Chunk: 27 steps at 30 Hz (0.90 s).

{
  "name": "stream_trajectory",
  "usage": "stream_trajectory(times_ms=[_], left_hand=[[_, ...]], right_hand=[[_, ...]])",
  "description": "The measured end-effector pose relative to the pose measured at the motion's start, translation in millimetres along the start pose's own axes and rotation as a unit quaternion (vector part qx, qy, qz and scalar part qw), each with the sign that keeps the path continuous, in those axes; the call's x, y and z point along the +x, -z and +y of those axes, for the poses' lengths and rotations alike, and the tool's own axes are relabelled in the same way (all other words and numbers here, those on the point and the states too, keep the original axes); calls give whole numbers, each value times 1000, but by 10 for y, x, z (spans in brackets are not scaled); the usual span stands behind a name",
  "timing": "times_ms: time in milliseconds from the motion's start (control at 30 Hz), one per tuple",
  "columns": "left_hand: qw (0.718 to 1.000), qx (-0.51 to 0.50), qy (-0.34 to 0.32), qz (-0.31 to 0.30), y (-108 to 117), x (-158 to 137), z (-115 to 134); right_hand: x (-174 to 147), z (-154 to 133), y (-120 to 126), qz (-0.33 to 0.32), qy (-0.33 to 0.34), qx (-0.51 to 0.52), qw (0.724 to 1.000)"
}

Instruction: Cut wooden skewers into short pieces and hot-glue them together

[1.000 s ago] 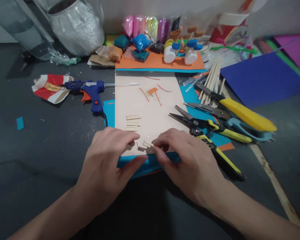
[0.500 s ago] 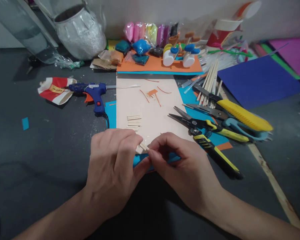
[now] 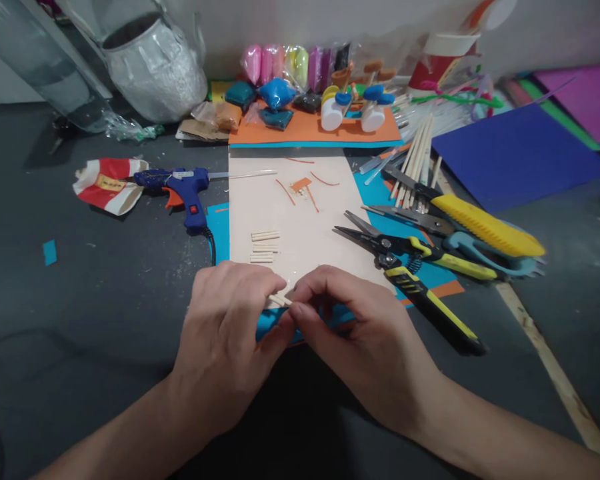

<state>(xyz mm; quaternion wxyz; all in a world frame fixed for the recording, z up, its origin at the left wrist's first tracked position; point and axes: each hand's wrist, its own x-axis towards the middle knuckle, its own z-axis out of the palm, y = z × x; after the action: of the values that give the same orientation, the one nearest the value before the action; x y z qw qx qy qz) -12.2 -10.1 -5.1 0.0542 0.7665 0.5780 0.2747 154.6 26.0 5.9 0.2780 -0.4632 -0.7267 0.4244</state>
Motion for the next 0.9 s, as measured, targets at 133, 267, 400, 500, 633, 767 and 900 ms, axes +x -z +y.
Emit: stream_trajectory(times_ms=[133,267,400,500,633,767,900], left_hand=[[999,-24,15,27,-5,4,-23],[998,-39,29,33,-4,-7,-15],[999,-25,25,32,-19,-8,-4],[999,-20,27,25,-24,8,-7],[999,-23,23,10,-15,26,-1],[999,-28,19,-7,-8,28,2],[997,-66,30,-14,11,32,-21]], right_hand=[[24,32,3,19,-4,-9,1000],[46,36,0,66,-11,-26,997],[37,14,-15,43,-36,14,998],[39,6,-28,29,-64,40,997],[55,18,-40,12,-83,66,994],[61,34,-33,-5,-91,62,994],[77,26,9,-33,-83,68,994]])
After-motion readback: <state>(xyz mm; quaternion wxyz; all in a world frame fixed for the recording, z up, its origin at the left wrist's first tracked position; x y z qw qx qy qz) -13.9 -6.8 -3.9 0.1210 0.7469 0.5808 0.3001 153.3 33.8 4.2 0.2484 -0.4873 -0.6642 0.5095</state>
